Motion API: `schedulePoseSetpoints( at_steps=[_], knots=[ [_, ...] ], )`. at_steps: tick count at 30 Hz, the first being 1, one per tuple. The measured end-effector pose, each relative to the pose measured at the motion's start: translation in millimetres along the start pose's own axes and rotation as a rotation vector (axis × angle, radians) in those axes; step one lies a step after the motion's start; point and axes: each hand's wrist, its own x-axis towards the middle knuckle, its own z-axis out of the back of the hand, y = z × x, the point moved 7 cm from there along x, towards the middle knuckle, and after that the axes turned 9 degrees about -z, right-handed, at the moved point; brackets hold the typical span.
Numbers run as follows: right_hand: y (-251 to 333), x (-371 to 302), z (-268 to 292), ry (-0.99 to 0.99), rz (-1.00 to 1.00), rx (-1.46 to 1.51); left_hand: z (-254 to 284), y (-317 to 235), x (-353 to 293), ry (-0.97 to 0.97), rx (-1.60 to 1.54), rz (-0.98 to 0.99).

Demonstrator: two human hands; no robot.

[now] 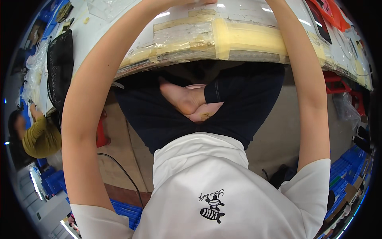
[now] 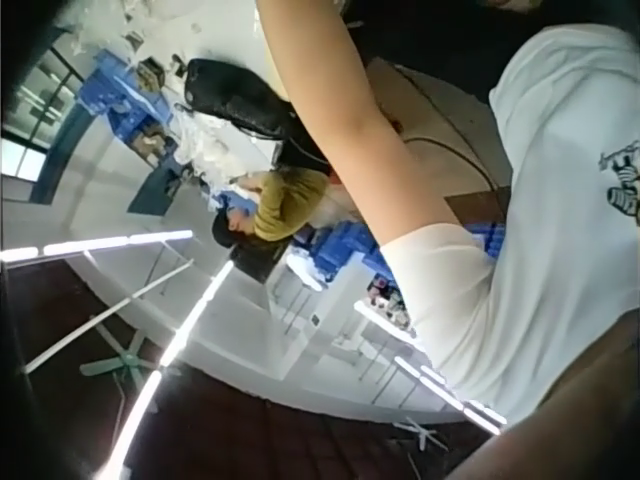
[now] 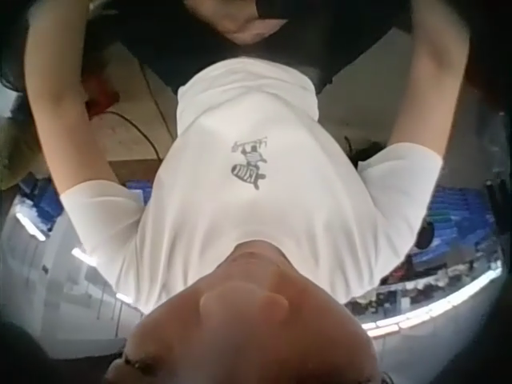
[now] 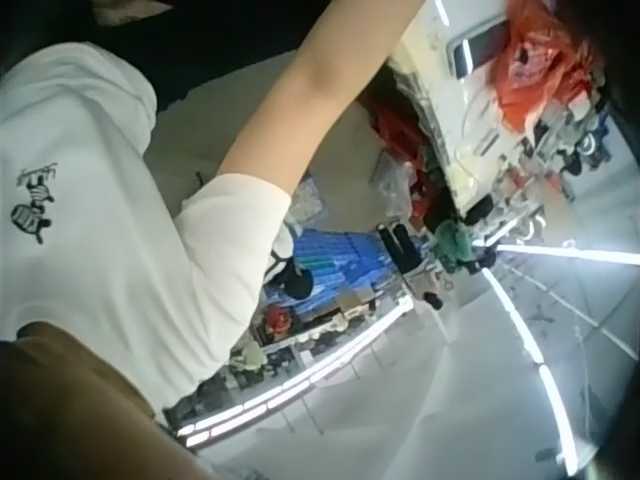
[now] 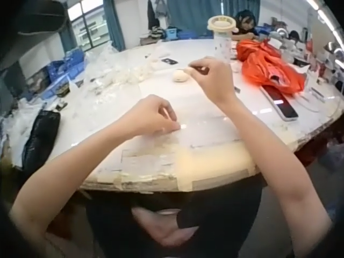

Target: Assembling small white plastic toy components using tweezers at a workshop table.

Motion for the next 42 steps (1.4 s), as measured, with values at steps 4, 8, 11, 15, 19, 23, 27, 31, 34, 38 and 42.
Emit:
schedulePoseSetpoints(
  at_steps=[4,8,11,15,19,23,27,31,34,38,42],
  knots=[
    [-17.2,-9.6,4.9,0.007,-0.001,-0.017,-17.6,10.3,12.6,0.028,-0.057,0.024],
    [-27.7,-13.8,3.7,0.014,0.005,-0.037,-25.4,13.8,18.7,0.027,-0.12,0.041],
    [-29.4,-9.2,-1.5,0.014,0.015,-0.056,-24.5,12.0,23.1,0.026,-0.073,-0.001],
    [-22.0,3.4,-17.9,0.022,0.007,-0.061,-8.6,13.9,33.6,0.01,-0.007,-0.059],
    [-5.2,19.3,-66.9,0.04,-0.01,-0.004,39.4,54.7,32.5,-0.033,0.058,-0.051],
    [-219.2,76.9,-29.5,-0.099,-0.066,0.123,72.4,85.6,45.0,-0.045,0.04,-0.184],
    [-35.3,41.9,-157.7,0.026,0.136,-0.175,130.7,181.3,-3.5,-0.121,0.087,-0.108],
    [-18.5,41.4,-183.1,0.059,-0.213,-0.283,154.6,203.7,-20.0,-0.159,0.095,-0.168],
    [3.3,33.4,-205.6,0.072,-0.265,-0.385,166.7,221.6,-21.5,-0.192,0.098,-0.204],
    [12.4,31.2,-227.2,0.063,-0.085,-0.347,174.1,227.8,-33.2,-0.232,0.114,-0.253],
    [22.0,21.2,-257.1,0.076,-0.305,-0.16,157.1,235.7,8.6,-0.275,0.119,-0.29]
  ],
)
